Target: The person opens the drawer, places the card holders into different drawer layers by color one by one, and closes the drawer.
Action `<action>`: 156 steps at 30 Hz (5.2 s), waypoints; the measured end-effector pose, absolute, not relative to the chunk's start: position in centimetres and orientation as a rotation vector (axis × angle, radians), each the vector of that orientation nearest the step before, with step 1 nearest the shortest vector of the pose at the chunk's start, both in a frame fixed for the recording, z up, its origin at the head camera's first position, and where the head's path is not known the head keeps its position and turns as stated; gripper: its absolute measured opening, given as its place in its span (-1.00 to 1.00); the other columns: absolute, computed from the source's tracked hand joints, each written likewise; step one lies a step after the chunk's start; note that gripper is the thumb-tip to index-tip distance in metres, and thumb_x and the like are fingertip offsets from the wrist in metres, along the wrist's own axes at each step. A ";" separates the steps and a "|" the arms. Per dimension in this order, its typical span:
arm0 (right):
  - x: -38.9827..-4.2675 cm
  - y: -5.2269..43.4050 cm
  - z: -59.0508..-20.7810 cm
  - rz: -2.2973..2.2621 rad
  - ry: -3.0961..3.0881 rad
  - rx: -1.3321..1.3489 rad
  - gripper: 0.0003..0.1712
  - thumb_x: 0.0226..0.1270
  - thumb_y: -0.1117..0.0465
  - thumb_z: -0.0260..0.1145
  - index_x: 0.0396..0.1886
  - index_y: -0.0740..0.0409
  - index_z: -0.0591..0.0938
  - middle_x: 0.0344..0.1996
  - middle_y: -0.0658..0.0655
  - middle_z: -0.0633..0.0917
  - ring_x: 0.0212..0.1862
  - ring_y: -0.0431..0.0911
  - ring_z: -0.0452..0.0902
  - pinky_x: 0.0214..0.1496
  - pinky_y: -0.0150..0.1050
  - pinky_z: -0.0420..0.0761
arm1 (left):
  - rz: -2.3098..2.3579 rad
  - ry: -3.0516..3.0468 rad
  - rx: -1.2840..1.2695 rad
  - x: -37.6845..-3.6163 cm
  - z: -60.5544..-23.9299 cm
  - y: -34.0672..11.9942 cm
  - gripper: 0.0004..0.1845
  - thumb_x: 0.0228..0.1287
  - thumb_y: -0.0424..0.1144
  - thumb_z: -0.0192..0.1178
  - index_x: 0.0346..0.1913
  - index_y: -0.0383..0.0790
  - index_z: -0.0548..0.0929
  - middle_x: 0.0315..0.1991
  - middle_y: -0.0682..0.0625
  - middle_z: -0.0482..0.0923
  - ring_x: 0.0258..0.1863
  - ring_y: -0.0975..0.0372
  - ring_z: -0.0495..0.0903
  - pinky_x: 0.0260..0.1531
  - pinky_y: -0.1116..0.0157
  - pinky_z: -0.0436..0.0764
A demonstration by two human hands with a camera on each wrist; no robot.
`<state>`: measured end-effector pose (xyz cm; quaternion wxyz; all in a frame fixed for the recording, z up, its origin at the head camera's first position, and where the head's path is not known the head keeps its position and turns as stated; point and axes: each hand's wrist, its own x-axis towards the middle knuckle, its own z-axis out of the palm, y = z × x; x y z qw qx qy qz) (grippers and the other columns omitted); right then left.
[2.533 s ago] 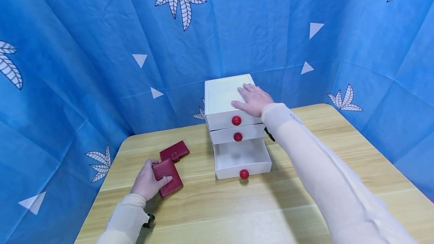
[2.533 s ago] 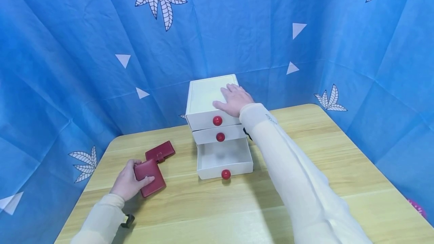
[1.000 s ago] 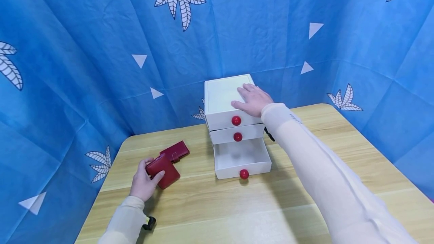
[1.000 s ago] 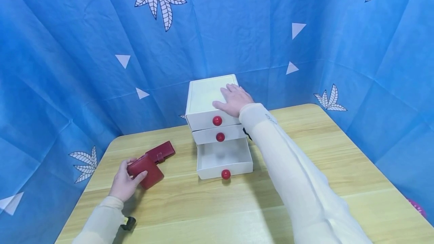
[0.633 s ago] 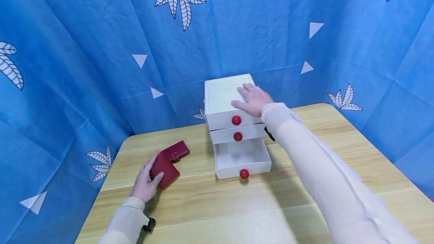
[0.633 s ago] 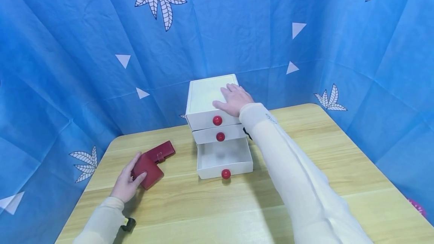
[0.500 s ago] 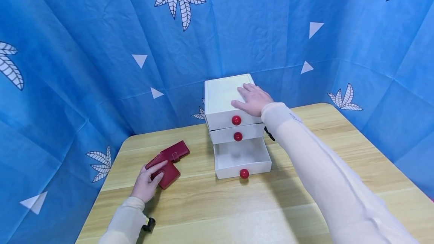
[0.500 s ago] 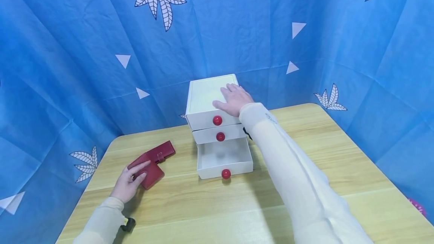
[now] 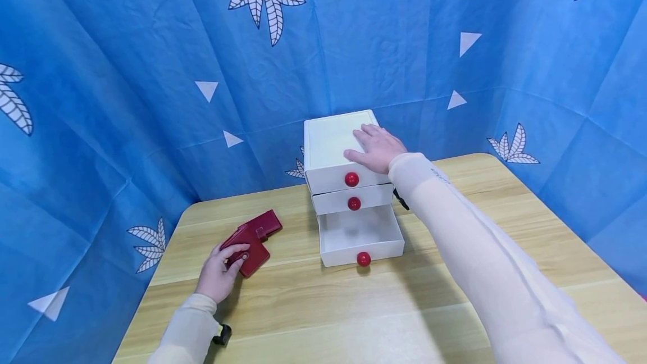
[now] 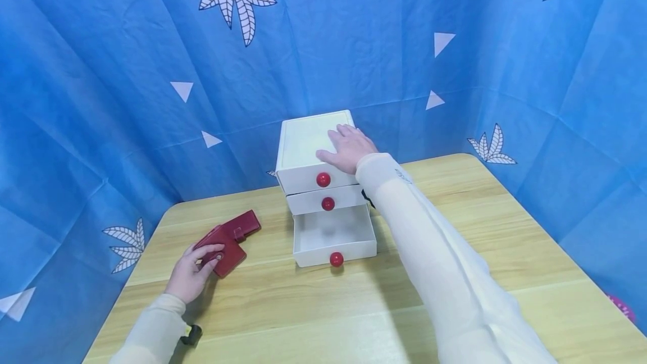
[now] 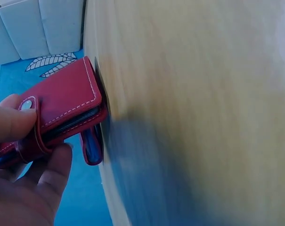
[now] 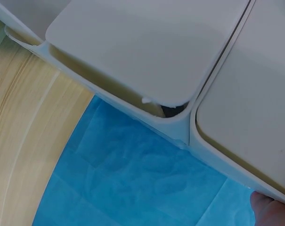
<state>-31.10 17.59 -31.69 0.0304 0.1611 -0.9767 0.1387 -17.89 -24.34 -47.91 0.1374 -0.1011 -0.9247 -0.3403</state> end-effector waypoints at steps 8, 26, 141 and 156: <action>-31.1 17.7 -31.7 0.427 -3.013 0.486 -0.03 0.31 -0.47 -0.18 0.53 0.01 0.09 0.51 0.15 0.04 0.52 0.06 -0.18 0.49 0.02 -0.08 | -0.989 -2.714 -0.259 -17.8 -47.9 -23.9 -0.53 0.13 -0.51 0.32 0.11 -0.12 0.61 0.09 -0.33 0.40 -0.09 -0.06 0.52 -0.22 0.12 0.58; -31.0 17.5 -31.7 0.430 -3.011 0.493 -0.04 0.32 -0.47 -0.18 0.53 0.02 0.10 0.51 0.14 0.03 0.52 0.04 -0.19 0.49 -0.01 -0.11 | -1.002 -2.697 -0.167 -18.1 -48.2 -24.5 -0.53 0.15 -0.53 0.28 0.12 -0.11 0.56 0.07 -0.27 0.43 -0.11 -0.04 0.54 -0.24 0.19 0.58; -31.0 17.8 -32.0 0.442 -2.998 0.485 -0.07 0.34 -0.42 -0.14 0.53 0.01 0.10 0.51 0.15 0.04 0.52 0.04 -0.17 0.49 -0.02 -0.10 | -1.295 -2.494 -0.537 -18.8 -42.3 -11.5 -0.36 0.07 -0.51 0.35 0.25 -0.11 0.48 -0.01 -0.08 0.49 -0.13 0.13 0.58 -0.21 0.24 0.64; -31.1 17.6 -31.9 0.420 -2.991 0.495 -0.06 0.33 -0.43 -0.15 0.53 0.02 0.11 0.51 0.13 0.04 0.52 0.02 -0.18 0.50 -0.05 -0.10 | -1.252 -2.607 -0.615 -19.8 -43.0 -8.5 -0.38 0.10 -0.53 0.32 0.22 -0.01 0.51 0.00 -0.01 0.51 -0.10 0.18 0.56 -0.13 0.25 0.63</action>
